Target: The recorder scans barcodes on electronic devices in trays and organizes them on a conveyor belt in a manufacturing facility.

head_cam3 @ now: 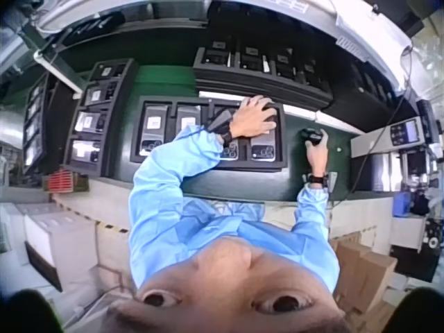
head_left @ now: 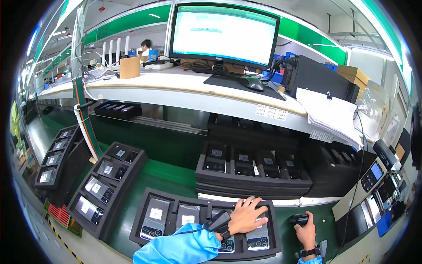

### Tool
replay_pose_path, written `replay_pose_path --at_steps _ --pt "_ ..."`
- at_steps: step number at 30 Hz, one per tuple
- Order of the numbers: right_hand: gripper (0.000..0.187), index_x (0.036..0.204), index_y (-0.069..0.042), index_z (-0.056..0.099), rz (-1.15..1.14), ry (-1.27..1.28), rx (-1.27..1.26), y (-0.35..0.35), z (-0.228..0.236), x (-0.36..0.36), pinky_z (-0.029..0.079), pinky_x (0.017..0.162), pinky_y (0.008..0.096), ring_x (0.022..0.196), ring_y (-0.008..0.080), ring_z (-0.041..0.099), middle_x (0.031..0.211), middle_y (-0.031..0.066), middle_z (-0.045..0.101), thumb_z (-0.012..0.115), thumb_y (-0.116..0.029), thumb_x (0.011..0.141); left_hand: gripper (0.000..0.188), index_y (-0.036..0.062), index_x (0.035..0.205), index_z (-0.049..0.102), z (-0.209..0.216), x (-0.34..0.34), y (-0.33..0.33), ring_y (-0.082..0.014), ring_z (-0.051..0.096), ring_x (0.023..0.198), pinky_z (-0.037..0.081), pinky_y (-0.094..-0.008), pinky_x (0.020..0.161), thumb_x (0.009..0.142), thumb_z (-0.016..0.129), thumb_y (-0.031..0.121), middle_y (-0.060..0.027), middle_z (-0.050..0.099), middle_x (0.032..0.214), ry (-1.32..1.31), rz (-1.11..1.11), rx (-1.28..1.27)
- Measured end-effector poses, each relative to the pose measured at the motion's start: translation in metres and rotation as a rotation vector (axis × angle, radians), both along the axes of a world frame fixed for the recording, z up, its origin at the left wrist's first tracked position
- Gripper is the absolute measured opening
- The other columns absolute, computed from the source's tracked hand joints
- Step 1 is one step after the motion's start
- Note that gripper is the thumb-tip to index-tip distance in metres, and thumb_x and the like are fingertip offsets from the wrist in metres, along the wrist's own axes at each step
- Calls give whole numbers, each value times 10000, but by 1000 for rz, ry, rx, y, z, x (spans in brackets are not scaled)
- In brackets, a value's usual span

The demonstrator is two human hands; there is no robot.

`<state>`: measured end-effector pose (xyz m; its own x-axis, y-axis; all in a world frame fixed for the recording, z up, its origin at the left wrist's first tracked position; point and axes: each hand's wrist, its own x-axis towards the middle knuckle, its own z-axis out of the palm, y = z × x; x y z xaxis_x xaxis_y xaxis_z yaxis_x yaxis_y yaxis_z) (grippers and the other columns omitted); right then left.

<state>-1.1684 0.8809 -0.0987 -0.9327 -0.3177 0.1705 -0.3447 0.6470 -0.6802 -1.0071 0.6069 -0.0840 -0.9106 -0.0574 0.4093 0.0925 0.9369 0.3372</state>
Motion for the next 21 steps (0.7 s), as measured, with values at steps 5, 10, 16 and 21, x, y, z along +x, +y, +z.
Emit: replay_pose_path --at_steps 5,10,16,21 --pt "685 1403 -99 444 -23 44 64 -6 15 14 530 900 485 1005 461 684 1065 274 705 710 -97 772 499 94 1280 509 9 1 -10 -349 451 1329 293 -499 1115 979 587 485 -177 512 1365 15 -104 373" --pt "686 1402 -102 446 -18 33 76 -9 22 18 533 906 483 1017 464 682 1080 278 703 706 -114 767 501 52 1242 471 15 5 -15 -350 533 1183 326 -474 1080 964 610 445 -174 574 1216 0 -111 515" --pt "691 1403 -114 451 -27 59 62 -8 19 18 532 901 493 1016 460 683 1083 268 705 705 -114 759 472 46 1237 469 13 5 -14 -359 562 1147 355 -469 1062 962 610 402 -186 599 1174 19 -116 502" --pt "702 1411 -139 452 -55 67 86 -9 18 18 529 913 493 1038 461 679 1090 262 706 702 -113 756 482 43 1270 479 12 4 -14 -343 584 1169 375 -471 1055 967 594 400 -188 608 1210 66 -117 458"
